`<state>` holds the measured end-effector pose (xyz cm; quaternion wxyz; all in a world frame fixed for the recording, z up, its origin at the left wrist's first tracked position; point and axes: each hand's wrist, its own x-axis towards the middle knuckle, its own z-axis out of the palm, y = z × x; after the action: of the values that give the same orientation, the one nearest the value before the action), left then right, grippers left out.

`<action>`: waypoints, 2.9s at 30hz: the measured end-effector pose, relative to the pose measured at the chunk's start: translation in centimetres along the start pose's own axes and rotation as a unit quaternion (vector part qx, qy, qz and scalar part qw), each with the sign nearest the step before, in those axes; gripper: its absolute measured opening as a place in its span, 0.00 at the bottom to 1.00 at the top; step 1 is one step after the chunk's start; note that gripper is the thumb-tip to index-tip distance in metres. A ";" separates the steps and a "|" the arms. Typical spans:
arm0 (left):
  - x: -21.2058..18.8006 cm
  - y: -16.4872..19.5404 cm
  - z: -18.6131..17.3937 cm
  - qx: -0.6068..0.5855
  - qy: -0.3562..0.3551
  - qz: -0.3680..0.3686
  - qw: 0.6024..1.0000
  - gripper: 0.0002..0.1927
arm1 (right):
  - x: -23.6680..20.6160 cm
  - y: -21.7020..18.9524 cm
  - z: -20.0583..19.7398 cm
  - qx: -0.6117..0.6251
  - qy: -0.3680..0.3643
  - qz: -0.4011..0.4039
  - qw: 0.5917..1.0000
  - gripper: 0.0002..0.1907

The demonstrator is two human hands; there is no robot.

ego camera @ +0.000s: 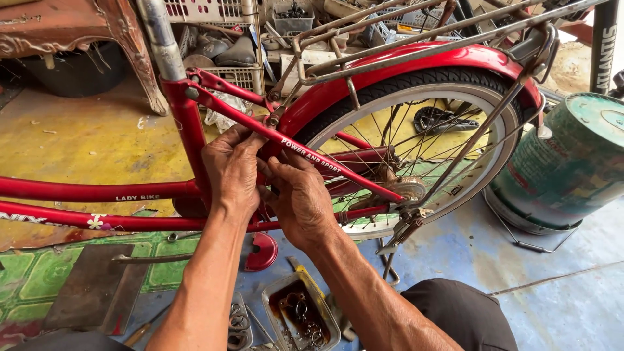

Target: The person uses a spoke wrench to adjust the spokes on the rear wheel of a red bicycle. They then wipe the rear fender with a cloth and tighten a bolt on the fender bracket with their fingers.

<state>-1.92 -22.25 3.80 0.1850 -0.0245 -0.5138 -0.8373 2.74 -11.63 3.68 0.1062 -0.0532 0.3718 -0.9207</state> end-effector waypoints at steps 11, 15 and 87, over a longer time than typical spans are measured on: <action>0.0 -0.4 0.0 -0.018 0.036 -0.036 0.999 0.05 | 0.0 0.0 0.2 0.002 0.018 0.004 1.000 0.20; -0.1 -0.5 0.2 -0.017 0.043 -0.034 0.998 0.05 | 0.0 0.0 0.1 -0.002 0.019 0.006 1.000 0.19; 2.2 -1.3 -5.1 -0.051 -0.083 0.049 0.994 0.09 | 1.7 3.9 1.2 -0.032 0.017 -0.021 0.999 0.14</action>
<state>-3.60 -26.76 0.84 0.1808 -0.1281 -0.4821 -0.8476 1.87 -15.57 1.82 0.0785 -0.0488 0.4016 -0.9111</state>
